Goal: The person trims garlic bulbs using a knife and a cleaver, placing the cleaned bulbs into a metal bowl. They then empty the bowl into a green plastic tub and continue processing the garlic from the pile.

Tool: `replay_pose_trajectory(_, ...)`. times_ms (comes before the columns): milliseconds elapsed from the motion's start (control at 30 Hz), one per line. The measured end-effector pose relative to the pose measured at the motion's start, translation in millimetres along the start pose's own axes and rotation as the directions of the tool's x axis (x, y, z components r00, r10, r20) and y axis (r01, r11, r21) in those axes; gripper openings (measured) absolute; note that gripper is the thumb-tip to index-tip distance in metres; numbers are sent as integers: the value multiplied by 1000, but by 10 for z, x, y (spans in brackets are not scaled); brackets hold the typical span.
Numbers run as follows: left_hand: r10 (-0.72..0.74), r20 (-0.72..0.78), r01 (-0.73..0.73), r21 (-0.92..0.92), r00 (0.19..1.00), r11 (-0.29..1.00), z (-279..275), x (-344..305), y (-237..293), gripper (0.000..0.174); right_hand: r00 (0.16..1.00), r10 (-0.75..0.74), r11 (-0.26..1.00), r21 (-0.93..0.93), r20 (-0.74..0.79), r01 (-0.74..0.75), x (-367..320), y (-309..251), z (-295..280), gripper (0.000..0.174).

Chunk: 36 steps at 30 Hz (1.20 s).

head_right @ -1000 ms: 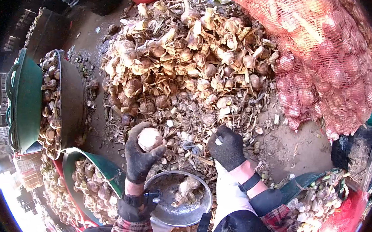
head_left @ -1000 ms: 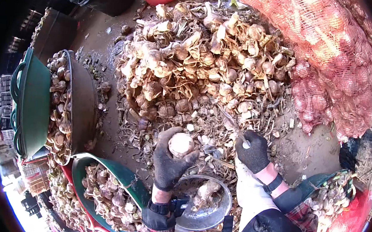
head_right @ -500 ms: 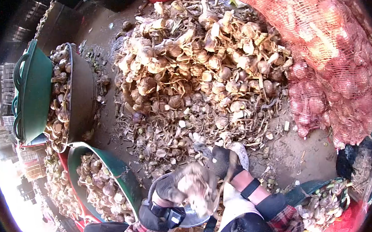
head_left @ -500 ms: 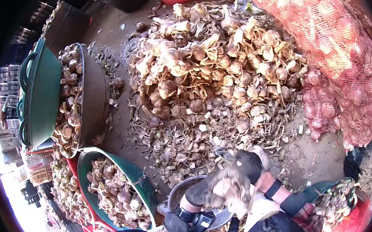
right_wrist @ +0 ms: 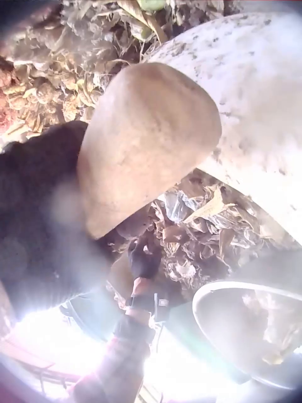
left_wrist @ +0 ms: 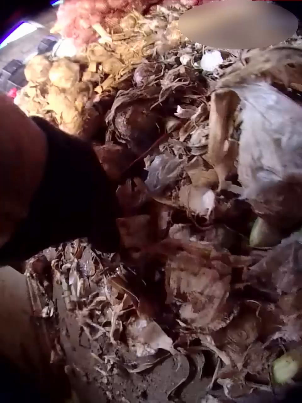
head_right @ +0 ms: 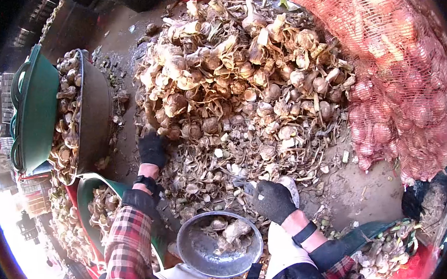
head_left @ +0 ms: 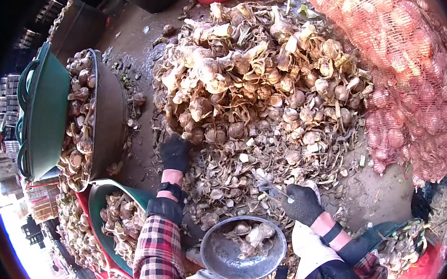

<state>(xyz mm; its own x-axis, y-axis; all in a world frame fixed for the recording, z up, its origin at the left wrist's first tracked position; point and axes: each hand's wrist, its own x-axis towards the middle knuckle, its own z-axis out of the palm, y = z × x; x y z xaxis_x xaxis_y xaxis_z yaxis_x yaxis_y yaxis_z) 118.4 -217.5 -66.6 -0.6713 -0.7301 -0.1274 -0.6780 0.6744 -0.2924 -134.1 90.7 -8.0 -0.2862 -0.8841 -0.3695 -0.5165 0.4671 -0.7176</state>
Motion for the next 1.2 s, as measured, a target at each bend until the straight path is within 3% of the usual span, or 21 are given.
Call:
replay_pose_trajectory(67,30,35,-30,-3,999,1000,-278,7,54,28,998,12,1000,28,-61,-10,17,5,11,13)
replay_pose_trajectory(133,59,-308,-118,-179,949,977,-566,-55,189,33,996,-21,999,32,-91,24,42,-38,-20,13)
replay_pose_trajectory(167,74,-253,-157,-326,965,932,-824,-95,331,34,991,-52,998,32,-120,56,54,-67,-48,13)
replay_pose_trajectory(200,-130,-88,36,-678,988,734,-975,-123,491,37,991,-50,998,34,-121,55,57,-105,-76,13)
replay_pose_trajectory(267,-68,24,63,-763,997,643,-1002,-200,582,51,986,-64,990,111,-154,82,75,-253,-198,13)
replay_pose_trajectory(333,-3,-87,-82,-951,996,297,-1353,-383,958,60,954,-214,971,65,-211,232,101,-538,-346,16)
replay_pose_trajectory(367,47,9,-7,-943,999,334,-1473,-438,1057,67,936,-281,950,76,-214,303,103,-550,-347,19)
replay_pose_trajectory(400,69,-99,-116,-939,993,323,-1417,-470,1164,66,951,-284,954,66,-125,293,79,-574,-383,24)
replay_pose_trajectory(467,59,-22,-34,-979,998,202,-1454,-531,1354,67,927,-353,935,-28,-130,353,62,-610,-411,27)
replay_pose_trajectory(533,81,-81,-97,-972,993,213,-1507,-550,1432,66,917,-373,928,-52,-139,370,42,-556,-433,30)
replay_pose_trajectory(667,118,57,31,-977,991,212,-1462,-656,1486,63,913,-380,923,-135,-151,361,21,-487,-460,29)
replay_pose_trajectory(733,171,179,183,-983,969,-6,-1041,-829,1542,69,886,-427,899,-187,-181,396,24,-423,-437,30)
replay_pose_trajectory(767,201,210,265,-913,957,-309,-1036,-903,1570,57,886,-427,899,-187,-181,395,34,-376,-422,30)
replay_pose_trajectory(867,195,175,227,-931,965,-285,-1135,-988,1605,44,879,-445,887,-223,-172,405,38,-199,-327,33)
replay_pose_trajectory(900,248,326,407,-795,912,-450,-1213,-997,1601,37,864,-467,879,-203,-188,431,34,-131,-292,33)
replay_pose_trajectory(933,249,326,407,-795,912,-449,-1349,-909,1595,37,848,-487,871,-184,-209,455,44,-44,-246,33)
replay_pose_trajectory(1000,294,220,258,-961,930,-98,-1647,-742,1594,40,937,-301,936,-241,-179,255,70,121,-156,24)
replay_pose_trajectory(1067,285,135,163,-983,949,-78,-1824,-777,1587,50,975,-12,955,-292,-223,-55,157,390,-92,20)
replay_pose_trajectory(1133,115,129,142,-983,985,-114,-1821,-734,1550,42,945,-43,974,-224,-324,-33,141,379,-106,17)
replay_pose_trajectory(1167,152,328,354,-913,932,-203,-1870,-691,1432,57,942,4,987,-148,-336,-57,157,229,-200,14)
replay_pose_trajectory(1200,-2,209,206,-966,978,-156,-1789,-670,1426,58,916,-30,999,-50,-400,11,165,117,-256,13)
